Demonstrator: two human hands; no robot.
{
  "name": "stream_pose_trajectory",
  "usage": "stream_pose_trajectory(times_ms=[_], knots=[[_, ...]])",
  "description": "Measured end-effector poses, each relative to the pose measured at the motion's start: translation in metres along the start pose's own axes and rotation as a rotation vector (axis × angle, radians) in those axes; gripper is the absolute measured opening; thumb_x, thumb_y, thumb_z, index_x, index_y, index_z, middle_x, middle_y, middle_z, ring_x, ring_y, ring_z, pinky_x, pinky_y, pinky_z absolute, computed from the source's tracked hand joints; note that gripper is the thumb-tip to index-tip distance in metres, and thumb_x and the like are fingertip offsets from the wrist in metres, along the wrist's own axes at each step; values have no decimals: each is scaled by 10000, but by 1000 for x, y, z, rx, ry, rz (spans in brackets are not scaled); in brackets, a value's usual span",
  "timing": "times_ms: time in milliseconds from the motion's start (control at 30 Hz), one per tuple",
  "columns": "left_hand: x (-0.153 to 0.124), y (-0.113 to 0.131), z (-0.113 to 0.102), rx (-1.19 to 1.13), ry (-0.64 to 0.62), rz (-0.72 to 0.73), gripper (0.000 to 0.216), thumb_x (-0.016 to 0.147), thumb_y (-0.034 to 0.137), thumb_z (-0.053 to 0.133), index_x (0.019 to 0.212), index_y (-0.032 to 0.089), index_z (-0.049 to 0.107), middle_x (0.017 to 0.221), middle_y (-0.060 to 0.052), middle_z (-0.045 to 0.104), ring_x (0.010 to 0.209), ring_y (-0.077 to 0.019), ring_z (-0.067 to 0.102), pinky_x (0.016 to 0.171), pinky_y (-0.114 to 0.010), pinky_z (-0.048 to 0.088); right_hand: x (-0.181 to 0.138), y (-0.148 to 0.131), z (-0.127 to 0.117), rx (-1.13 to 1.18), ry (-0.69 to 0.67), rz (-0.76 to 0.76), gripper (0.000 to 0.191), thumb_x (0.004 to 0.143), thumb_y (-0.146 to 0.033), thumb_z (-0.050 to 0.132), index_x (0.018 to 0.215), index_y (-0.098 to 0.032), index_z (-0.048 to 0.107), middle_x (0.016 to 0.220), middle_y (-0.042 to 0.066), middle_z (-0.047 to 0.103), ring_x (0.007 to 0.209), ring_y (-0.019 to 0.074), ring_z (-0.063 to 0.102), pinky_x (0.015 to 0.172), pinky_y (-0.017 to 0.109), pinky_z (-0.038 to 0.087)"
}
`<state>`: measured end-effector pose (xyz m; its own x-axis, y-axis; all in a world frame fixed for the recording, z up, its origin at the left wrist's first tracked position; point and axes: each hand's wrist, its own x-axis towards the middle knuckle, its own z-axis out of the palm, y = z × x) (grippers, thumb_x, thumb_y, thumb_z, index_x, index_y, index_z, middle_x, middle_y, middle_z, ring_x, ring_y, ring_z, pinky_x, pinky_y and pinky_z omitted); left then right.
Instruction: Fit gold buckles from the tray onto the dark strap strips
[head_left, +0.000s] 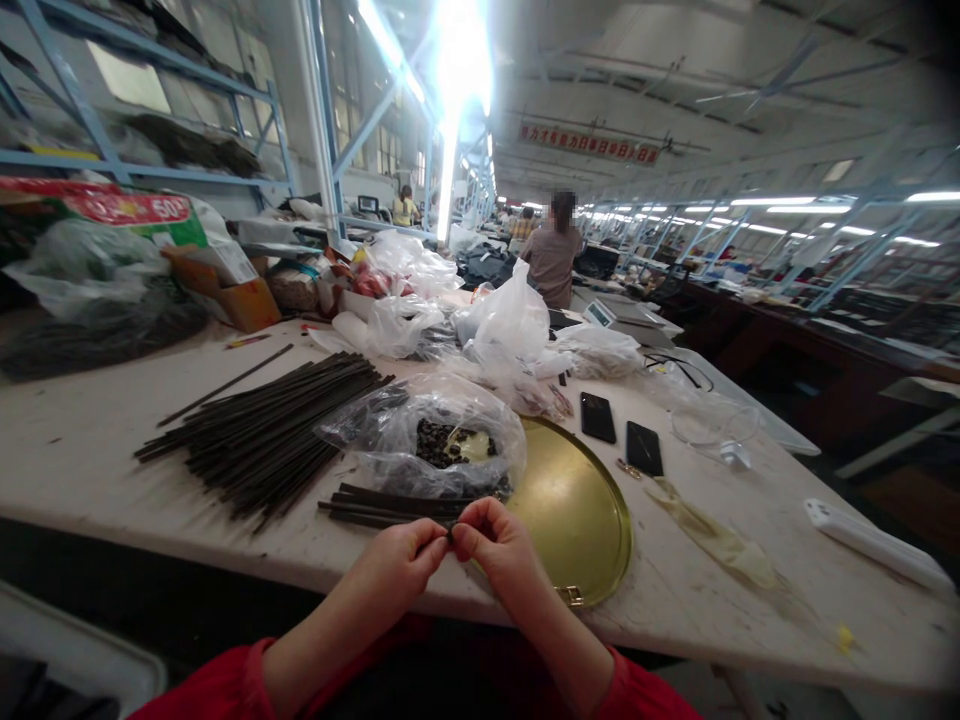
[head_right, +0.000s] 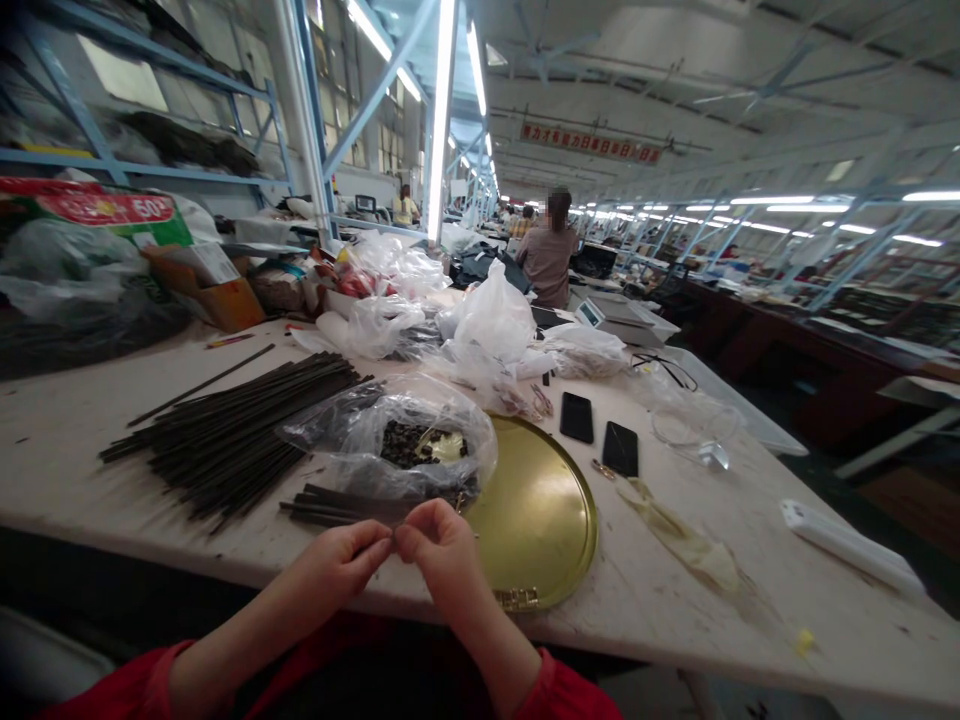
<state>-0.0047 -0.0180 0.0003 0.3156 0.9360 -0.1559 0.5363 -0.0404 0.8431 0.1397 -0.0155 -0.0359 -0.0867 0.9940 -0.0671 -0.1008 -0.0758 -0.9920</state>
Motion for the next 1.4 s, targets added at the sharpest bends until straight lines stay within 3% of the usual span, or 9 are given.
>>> stream_pose_trajectory(times_ms=[133,300,533,633,800,900,1000,1133,1400], knots=[[1,-3,5,-55,14,1,239,773,341,417,663,183,559,504,55,449,523,-143,456,536,-236,326,1,6,2,32,61,11,239,599,-336,709,744,-185,595,585,-47,539,548,108,475,552,236,372],[2,-16,14,-158,34,25,387,816,300,324,1069,96,533,536,52,457,551,-148,468,581,-253,364,-2,23,9,2,127,-2,211,625,-354,699,705,-186,599,565,-48,512,559,122,460,572,252,373],[1,-32,16,-284,15,13,549,770,204,354,1308,99,349,616,37,521,614,-142,489,659,-261,396,-16,18,11,-108,118,-186,326,840,-441,461,767,-196,663,735,14,547,694,148,499,651,265,392],[-4,-29,13,-326,-45,6,559,780,224,382,1332,145,334,749,-7,608,687,-157,538,713,-270,423,-18,16,12,64,100,-16,275,800,-453,536,790,-205,653,671,-12,543,630,125,487,615,245,395],[-4,-29,9,-388,-35,27,573,750,280,493,1300,155,395,1143,-93,597,1019,-224,535,907,-302,387,-21,23,17,334,-130,190,351,766,-438,593,1050,-233,619,930,31,643,843,170,572,773,298,433],[0,-36,12,-413,-58,-74,661,751,321,506,1347,131,292,956,-86,660,713,-181,609,612,-252,472,-25,26,19,239,-136,79,332,772,-452,576,1004,-229,658,993,43,650,970,212,558,860,334,415],[3,-43,18,-475,-78,-161,720,745,374,525,1350,124,226,759,-31,658,450,-109,509,403,-201,367,-28,27,19,176,-64,22,339,757,-459,590,1005,-240,664,1007,45,660,940,216,573,841,343,432],[1,-46,23,-488,-34,-168,684,714,414,568,1263,109,299,606,28,604,400,-89,453,400,-200,353,-30,24,19,207,36,77,353,685,-447,666,964,-231,676,916,32,680,841,194,599,780,326,461],[-11,-41,29,-535,-8,-132,617,692,472,593,1161,156,345,549,75,539,450,-100,479,455,-212,369,-40,11,16,416,-31,178,320,643,-367,722,891,-174,663,701,-8,653,585,122,585,590,257,463]])
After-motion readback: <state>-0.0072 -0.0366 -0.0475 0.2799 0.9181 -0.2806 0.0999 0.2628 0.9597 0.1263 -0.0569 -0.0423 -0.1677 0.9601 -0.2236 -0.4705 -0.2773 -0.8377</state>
